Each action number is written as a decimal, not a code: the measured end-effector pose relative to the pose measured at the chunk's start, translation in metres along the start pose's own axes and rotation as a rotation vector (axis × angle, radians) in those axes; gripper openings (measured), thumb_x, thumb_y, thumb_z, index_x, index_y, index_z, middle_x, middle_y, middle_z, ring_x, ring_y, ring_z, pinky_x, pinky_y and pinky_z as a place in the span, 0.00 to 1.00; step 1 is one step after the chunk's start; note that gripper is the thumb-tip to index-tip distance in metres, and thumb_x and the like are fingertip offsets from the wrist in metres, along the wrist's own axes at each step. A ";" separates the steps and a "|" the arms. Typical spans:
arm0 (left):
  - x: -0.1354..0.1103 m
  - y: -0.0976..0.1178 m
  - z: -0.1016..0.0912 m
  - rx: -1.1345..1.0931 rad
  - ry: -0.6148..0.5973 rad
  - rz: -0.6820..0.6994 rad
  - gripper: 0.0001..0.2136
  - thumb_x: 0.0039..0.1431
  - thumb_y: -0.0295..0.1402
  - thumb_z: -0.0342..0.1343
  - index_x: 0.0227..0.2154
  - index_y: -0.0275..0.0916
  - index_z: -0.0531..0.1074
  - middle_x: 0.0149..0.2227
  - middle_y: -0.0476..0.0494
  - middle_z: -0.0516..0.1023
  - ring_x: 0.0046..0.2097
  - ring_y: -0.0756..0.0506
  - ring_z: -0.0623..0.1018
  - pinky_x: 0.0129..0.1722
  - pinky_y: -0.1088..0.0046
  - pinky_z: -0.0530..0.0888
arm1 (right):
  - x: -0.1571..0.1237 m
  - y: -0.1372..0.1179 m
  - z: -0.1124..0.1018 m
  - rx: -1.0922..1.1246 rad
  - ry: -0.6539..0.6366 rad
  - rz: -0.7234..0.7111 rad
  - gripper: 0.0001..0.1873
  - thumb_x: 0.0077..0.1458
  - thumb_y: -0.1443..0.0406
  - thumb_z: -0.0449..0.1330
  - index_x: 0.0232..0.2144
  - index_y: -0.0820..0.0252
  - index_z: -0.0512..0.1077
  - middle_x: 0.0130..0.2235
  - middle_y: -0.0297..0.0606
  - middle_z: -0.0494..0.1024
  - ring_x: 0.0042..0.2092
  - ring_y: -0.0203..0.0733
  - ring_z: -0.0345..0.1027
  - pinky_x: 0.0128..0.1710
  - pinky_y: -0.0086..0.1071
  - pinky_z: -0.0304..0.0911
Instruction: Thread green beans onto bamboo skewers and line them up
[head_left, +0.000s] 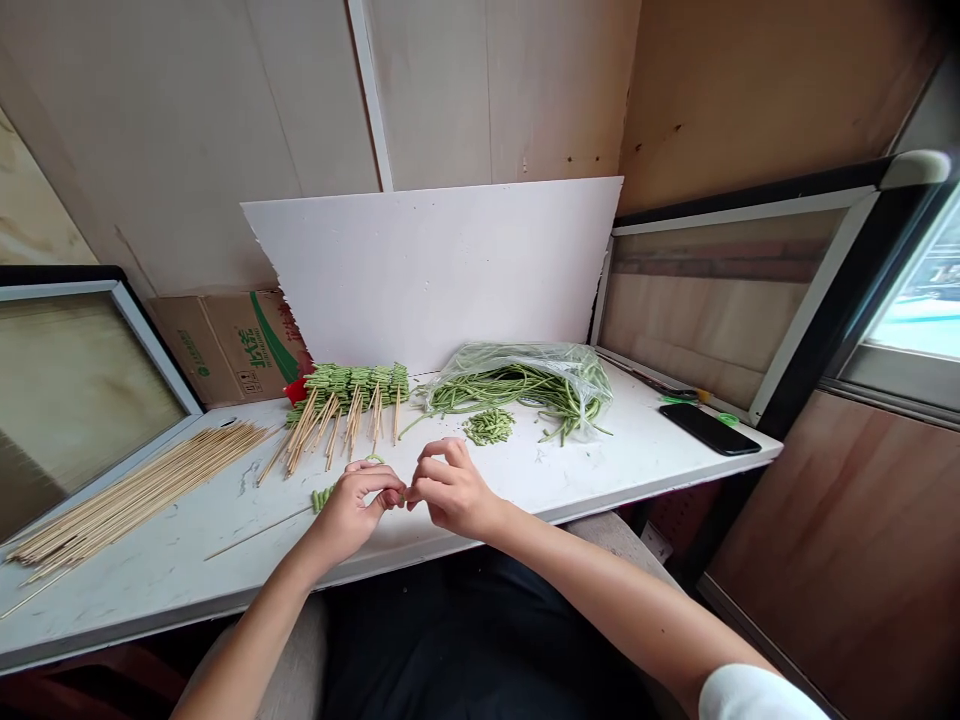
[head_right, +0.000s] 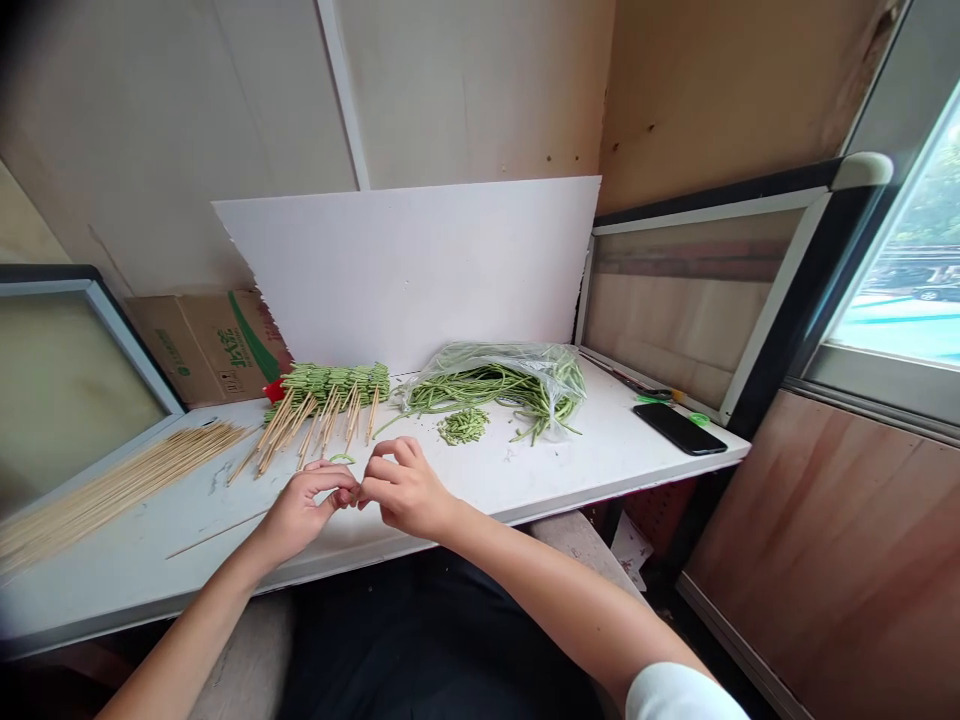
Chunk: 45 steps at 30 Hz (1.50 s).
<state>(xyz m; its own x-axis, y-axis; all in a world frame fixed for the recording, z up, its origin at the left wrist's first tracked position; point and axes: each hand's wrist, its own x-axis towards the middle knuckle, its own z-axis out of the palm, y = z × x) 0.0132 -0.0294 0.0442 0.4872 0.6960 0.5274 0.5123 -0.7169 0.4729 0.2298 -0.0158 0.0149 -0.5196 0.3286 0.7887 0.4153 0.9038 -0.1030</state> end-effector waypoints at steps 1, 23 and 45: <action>-0.001 -0.001 0.000 0.004 0.003 0.005 0.14 0.67 0.32 0.55 0.25 0.43 0.77 0.28 0.48 0.81 0.34 0.45 0.79 0.49 0.63 0.74 | 0.000 0.001 0.001 -0.008 -0.005 0.006 0.15 0.60 0.76 0.60 0.34 0.49 0.76 0.37 0.35 0.77 0.54 0.50 0.64 0.54 0.46 0.54; -0.003 -0.006 0.000 0.168 0.222 0.084 0.06 0.67 0.30 0.58 0.34 0.44 0.80 0.36 0.49 0.84 0.39 0.44 0.79 0.46 0.66 0.70 | 0.010 -0.003 -0.001 0.263 0.137 0.203 0.03 0.64 0.62 0.66 0.36 0.54 0.77 0.35 0.39 0.79 0.46 0.49 0.64 0.51 0.44 0.64; -0.001 0.001 0.009 0.180 0.251 0.160 0.13 0.61 0.19 0.54 0.31 0.42 0.79 0.28 0.52 0.84 0.30 0.47 0.79 0.45 0.62 0.69 | 0.014 0.017 -0.015 0.171 -0.001 0.054 0.07 0.65 0.69 0.63 0.35 0.52 0.79 0.35 0.37 0.81 0.51 0.50 0.65 0.56 0.46 0.60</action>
<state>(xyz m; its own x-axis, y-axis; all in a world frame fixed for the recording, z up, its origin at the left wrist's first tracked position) 0.0192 -0.0302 0.0380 0.3940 0.5276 0.7526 0.5707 -0.7823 0.2496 0.2405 0.0005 0.0334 -0.5009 0.3778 0.7787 0.3091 0.9185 -0.2467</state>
